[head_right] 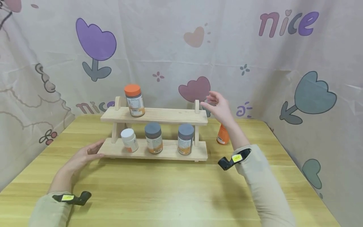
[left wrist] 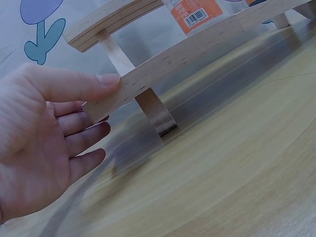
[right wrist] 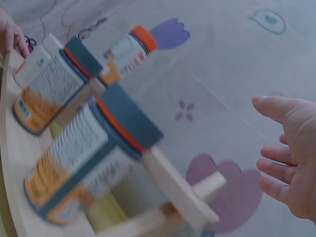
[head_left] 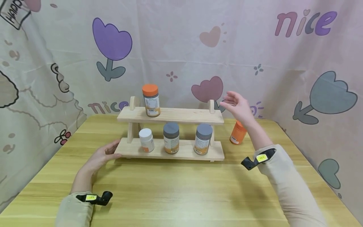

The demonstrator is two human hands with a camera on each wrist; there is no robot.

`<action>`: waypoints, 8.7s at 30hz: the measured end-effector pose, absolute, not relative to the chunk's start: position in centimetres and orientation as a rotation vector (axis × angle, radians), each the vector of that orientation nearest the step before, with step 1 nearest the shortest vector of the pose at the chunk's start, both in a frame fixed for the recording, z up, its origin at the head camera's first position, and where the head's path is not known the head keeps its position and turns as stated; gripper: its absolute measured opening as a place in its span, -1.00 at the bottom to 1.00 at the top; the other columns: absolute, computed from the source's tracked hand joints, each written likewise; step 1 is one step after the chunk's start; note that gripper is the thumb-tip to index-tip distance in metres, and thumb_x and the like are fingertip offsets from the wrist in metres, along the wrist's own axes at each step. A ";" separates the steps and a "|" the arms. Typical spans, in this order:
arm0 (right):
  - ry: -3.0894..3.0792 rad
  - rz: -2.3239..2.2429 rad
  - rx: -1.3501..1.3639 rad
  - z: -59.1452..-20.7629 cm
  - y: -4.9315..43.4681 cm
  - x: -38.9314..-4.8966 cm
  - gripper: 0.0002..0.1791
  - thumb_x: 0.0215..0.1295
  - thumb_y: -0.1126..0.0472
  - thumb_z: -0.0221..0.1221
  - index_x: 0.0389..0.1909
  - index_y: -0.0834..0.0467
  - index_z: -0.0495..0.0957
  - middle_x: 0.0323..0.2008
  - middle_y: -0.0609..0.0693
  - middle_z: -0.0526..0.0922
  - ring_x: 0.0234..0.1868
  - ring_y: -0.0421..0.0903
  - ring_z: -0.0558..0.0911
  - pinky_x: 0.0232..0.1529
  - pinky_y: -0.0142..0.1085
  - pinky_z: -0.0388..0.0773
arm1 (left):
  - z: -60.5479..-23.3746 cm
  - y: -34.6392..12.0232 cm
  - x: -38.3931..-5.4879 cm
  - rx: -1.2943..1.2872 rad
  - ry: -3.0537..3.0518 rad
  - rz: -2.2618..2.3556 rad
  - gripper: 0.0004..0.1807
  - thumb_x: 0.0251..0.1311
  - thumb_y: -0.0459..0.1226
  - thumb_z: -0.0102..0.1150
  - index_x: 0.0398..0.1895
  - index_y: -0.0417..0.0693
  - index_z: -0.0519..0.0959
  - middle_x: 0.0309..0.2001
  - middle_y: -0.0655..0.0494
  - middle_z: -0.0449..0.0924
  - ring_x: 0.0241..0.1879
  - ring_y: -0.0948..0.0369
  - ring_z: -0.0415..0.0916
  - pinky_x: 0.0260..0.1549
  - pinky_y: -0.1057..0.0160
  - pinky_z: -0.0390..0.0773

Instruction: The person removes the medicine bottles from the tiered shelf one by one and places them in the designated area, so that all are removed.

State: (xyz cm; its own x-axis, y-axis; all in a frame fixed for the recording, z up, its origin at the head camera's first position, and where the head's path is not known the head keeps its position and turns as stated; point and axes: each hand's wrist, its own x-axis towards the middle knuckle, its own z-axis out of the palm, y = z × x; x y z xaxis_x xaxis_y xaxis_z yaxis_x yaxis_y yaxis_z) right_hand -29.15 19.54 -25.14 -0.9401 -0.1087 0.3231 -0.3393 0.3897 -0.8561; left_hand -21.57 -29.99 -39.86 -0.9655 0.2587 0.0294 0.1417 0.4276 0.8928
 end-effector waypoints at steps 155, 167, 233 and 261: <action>-2.461 1.511 0.327 -25.0 18.4 -31.2 -0.32 0.14 0.20 0.23 0.25 0.28 0.18 0.07 0.20 0.39 0.06 0.07 0.41 0.10 -0.07 0.35 | -40.2 -29.9 -21.7 0.338 2.581 1.552 -0.15 0.23 -0.19 0.13 0.40 -0.37 -0.09 0.37 -0.36 -0.08 0.33 -0.24 -0.10 -0.02 0.67 0.20; -2.500 1.450 0.170 -25.7 23.4 -29.7 -0.29 0.22 0.13 0.19 0.31 0.26 0.12 0.15 0.23 0.35 0.12 0.14 0.36 0.17 0.05 0.28 | -40.1 -29.9 -21.6 0.347 2.598 1.534 -0.17 0.24 -0.19 0.13 0.40 -0.37 -0.08 0.37 -0.36 -0.07 0.32 -0.24 -0.07 -0.02 0.63 0.23; -2.537 1.348 -0.151 -38.9 35.4 -28.1 -0.28 0.25 0.20 0.14 0.27 0.48 0.03 0.14 0.45 0.25 0.12 0.26 0.31 0.15 0.10 0.27 | -40.0 -29.9 -21.6 0.341 2.550 1.602 -0.16 0.20 -0.25 0.16 0.40 -0.36 -0.08 0.38 -0.35 -0.10 0.34 -0.23 -0.11 -0.10 0.73 0.18; -2.530 1.413 -0.149 -38.7 36.0 -26.5 -0.15 0.29 0.08 0.12 0.37 0.40 -0.12 0.26 0.41 0.16 0.19 0.29 0.25 0.12 0.06 0.30 | -40.0 -29.9 -21.7 0.315 2.565 1.570 -0.15 0.21 -0.22 0.15 0.42 -0.32 -0.09 0.39 -0.32 -0.10 0.34 -0.21 -0.10 0.24 -0.01 0.11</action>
